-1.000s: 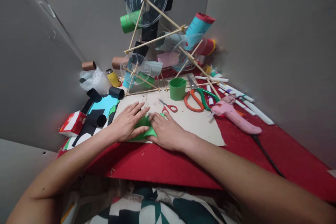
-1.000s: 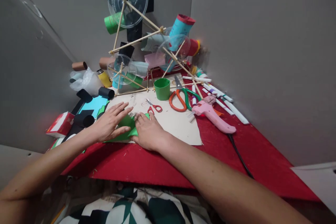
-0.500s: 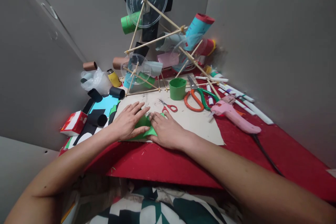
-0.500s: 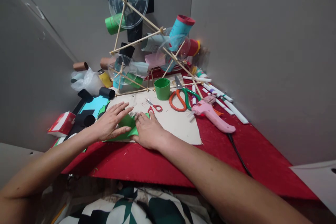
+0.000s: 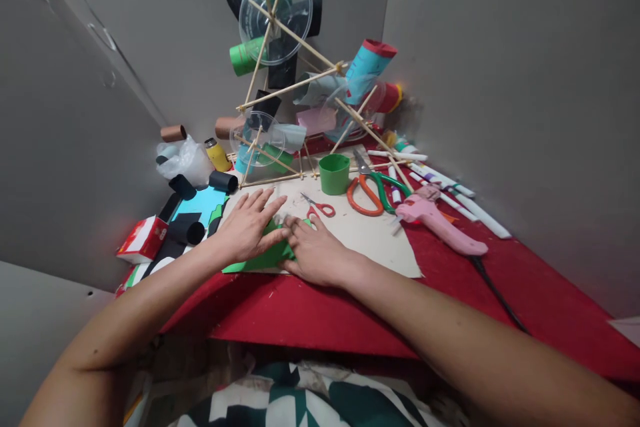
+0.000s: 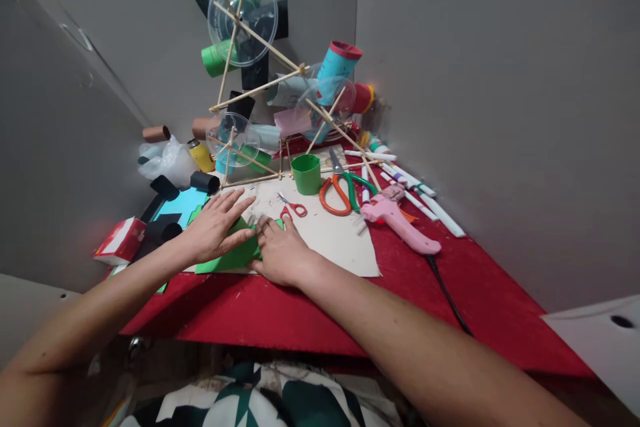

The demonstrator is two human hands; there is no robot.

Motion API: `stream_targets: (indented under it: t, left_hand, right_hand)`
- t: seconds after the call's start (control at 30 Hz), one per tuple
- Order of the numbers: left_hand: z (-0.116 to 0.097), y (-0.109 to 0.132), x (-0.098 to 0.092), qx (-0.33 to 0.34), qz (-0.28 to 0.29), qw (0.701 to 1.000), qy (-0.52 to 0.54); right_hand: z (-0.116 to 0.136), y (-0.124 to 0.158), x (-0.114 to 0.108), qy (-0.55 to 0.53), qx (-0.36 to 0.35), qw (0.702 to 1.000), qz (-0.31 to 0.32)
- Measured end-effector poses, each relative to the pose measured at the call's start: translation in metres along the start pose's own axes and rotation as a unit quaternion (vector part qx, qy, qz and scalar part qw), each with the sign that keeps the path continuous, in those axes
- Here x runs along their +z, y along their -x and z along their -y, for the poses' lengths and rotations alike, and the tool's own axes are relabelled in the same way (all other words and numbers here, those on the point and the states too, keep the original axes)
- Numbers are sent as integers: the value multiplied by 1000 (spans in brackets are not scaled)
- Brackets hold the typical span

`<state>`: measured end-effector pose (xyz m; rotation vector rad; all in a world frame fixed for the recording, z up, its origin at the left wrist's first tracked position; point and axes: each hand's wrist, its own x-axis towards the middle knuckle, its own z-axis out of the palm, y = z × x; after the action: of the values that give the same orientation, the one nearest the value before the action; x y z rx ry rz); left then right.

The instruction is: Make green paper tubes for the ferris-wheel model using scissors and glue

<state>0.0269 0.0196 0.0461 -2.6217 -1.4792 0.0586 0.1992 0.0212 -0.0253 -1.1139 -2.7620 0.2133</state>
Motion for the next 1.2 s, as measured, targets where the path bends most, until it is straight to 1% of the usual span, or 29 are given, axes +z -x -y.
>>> stream_targets:
  t: [0.07,0.13,0.33,0.6,1.0,1.13,1.2]
  left_hand:
    - [-1,-5,4,-21,-16,1000,-2]
    - [-2,-8,8,-29,-20,999,2]
    - [-2,-8,16,-20,-26,999,12]
    - [-2,-8,20,-11,-33,999,6]
    - [-1,-8,24,-20,-37,999,26]
    - [1,-5,17,-35,-61,996,46]
    - [4,1,12,-51,-96,992,71]
  right_hand:
    - [0,0,0,-1,2,1000,-1]
    - [0,0,-1,-2,3,1000,0]
    - [-2,-1,0,-3,4,1000,6]
    - [-2,0,2,0,1,1000,7]
    - [-2,-1,2,-10,5,1000,16]
    - [-1,0,0,-15,4,1000,11]
    - [-1,0,-1,-19,7,1000,13]
